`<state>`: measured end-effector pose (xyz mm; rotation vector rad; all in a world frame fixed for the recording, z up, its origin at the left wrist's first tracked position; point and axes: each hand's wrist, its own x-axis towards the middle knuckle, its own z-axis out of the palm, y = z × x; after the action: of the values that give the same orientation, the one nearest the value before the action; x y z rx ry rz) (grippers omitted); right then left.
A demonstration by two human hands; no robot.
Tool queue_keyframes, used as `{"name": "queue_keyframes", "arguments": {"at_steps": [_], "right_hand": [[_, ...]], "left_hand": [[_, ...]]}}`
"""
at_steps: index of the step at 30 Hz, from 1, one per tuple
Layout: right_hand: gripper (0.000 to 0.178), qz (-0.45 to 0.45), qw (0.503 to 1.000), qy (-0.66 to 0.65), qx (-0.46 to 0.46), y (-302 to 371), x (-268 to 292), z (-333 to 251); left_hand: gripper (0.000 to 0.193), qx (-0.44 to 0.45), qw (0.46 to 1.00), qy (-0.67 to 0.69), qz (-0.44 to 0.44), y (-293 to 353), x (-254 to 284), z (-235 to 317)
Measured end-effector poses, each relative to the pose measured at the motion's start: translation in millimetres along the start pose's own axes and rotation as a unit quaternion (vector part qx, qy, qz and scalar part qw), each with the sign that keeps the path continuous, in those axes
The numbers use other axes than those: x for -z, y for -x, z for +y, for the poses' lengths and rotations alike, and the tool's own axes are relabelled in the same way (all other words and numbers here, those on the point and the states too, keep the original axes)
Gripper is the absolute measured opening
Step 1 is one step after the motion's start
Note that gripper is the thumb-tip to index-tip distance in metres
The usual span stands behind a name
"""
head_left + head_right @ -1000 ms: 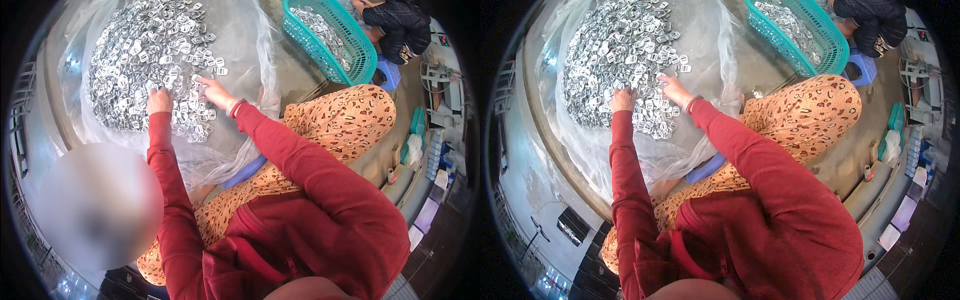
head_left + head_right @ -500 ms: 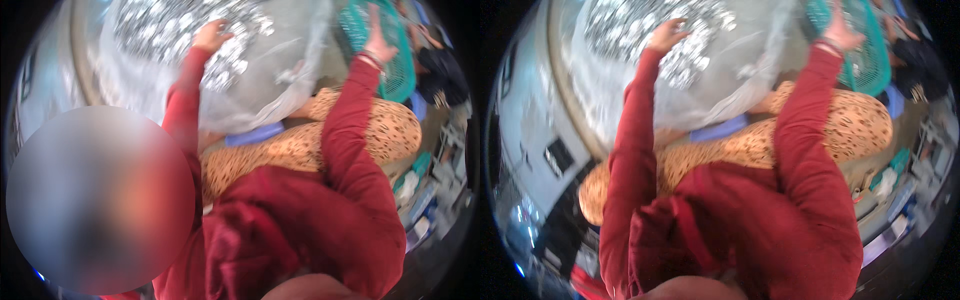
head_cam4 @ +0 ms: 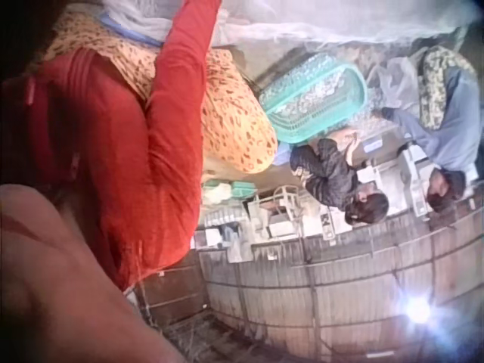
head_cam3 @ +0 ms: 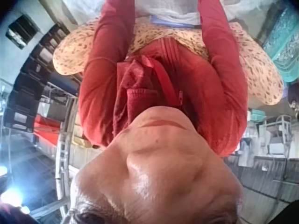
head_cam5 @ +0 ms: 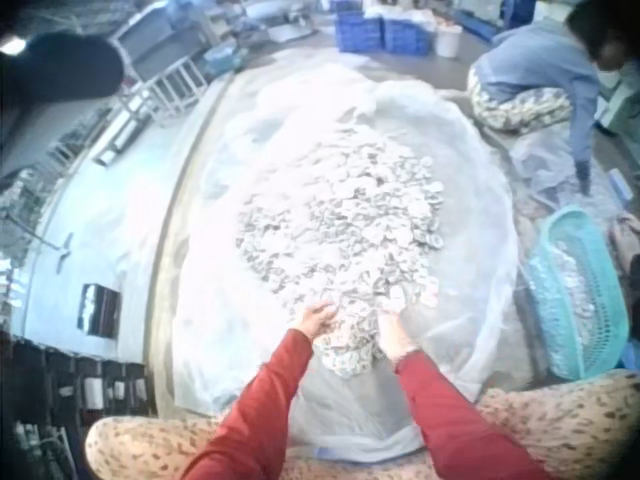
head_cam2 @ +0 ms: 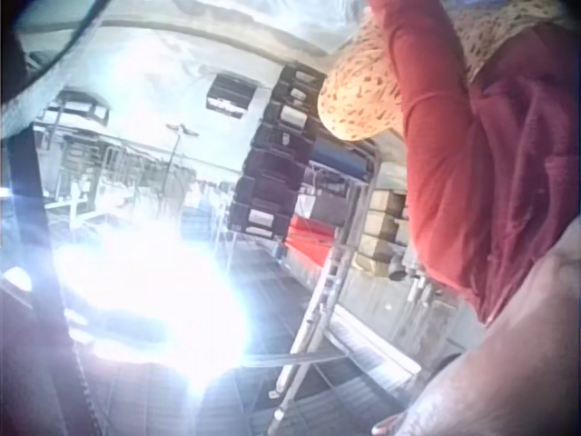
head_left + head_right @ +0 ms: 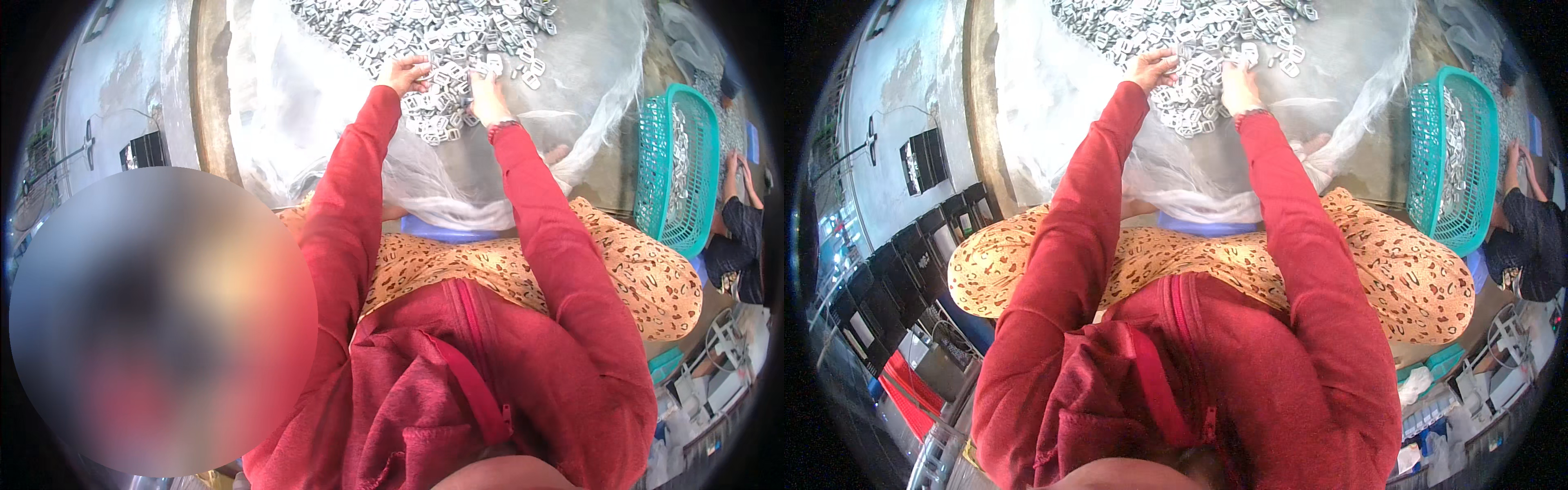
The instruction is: The person pours metal parts from a bag into crates, stacks the crates, and walks to another workstation. The person then sits down and sorts metal buckles from a plastic sheet by hand.
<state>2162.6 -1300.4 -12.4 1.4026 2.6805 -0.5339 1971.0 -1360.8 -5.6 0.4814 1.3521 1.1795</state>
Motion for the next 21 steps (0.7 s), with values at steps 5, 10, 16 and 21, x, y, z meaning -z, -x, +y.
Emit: {"name": "queue_keyframes", "arguments": {"at_steps": [5,10,16,21], "right_hand": [[0.046,-0.112,0.923,-0.352,-0.105,4,48,-20],[0.034,-0.1,0.825,-0.527,-0.178,-2,56,0],[0.036,-0.252,0.509,-0.813,-0.131,4,59,8],[0.039,-0.22,0.407,-0.881,-0.1,1,48,21]], "left_hand": [[0.017,0.031,0.975,0.203,-0.083,30,28,1],[0.026,0.084,0.968,0.232,-0.049,46,17,11],[0.047,0.013,0.874,-0.469,0.123,30,5,-44],[0.051,-0.018,0.717,-0.691,0.091,17,-8,-25]]}}
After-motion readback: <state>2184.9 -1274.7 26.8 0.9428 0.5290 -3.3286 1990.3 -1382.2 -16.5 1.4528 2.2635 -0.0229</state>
